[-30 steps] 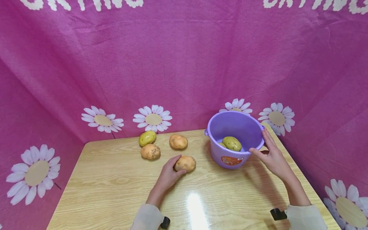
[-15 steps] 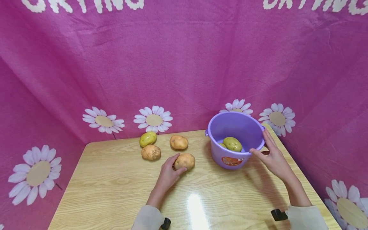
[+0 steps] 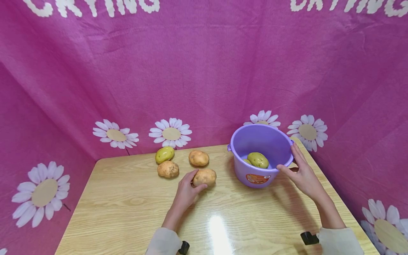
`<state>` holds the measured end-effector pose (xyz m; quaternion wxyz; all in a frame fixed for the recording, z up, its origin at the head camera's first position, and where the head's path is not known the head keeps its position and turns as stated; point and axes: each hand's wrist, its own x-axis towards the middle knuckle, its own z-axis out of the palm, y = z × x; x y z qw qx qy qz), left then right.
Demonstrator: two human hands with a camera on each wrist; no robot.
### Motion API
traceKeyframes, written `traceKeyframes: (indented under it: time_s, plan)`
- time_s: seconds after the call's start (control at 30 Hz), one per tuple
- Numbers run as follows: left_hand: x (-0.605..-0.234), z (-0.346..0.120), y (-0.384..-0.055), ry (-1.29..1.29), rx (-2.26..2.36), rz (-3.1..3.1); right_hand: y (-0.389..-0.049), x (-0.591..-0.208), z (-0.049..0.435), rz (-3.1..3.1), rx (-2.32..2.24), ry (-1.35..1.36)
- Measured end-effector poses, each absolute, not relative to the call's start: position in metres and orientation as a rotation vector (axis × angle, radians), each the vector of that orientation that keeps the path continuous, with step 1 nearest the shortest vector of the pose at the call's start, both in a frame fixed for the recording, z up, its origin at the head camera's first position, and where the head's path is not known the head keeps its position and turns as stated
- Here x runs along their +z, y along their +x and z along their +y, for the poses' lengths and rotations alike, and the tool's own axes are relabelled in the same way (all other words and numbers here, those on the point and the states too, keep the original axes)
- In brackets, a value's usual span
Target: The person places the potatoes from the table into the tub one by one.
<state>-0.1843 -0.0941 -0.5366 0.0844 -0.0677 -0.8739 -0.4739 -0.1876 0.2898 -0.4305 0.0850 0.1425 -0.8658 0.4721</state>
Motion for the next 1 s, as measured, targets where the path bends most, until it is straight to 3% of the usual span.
traceKeyframes:
  time_s: [0.57, 1.0]
  plan:
    - [-0.515, -0.096, -0.185, -0.145, -1.409, -2.598, -0.188, -0.431, 0.291, -2.611, 1.368, 0.416]
    - [-0.492, -0.098, -0.186, -0.124, -1.377, -2.619, -0.201, -0.455, 0.301, -2.594, 1.337, 0.410]
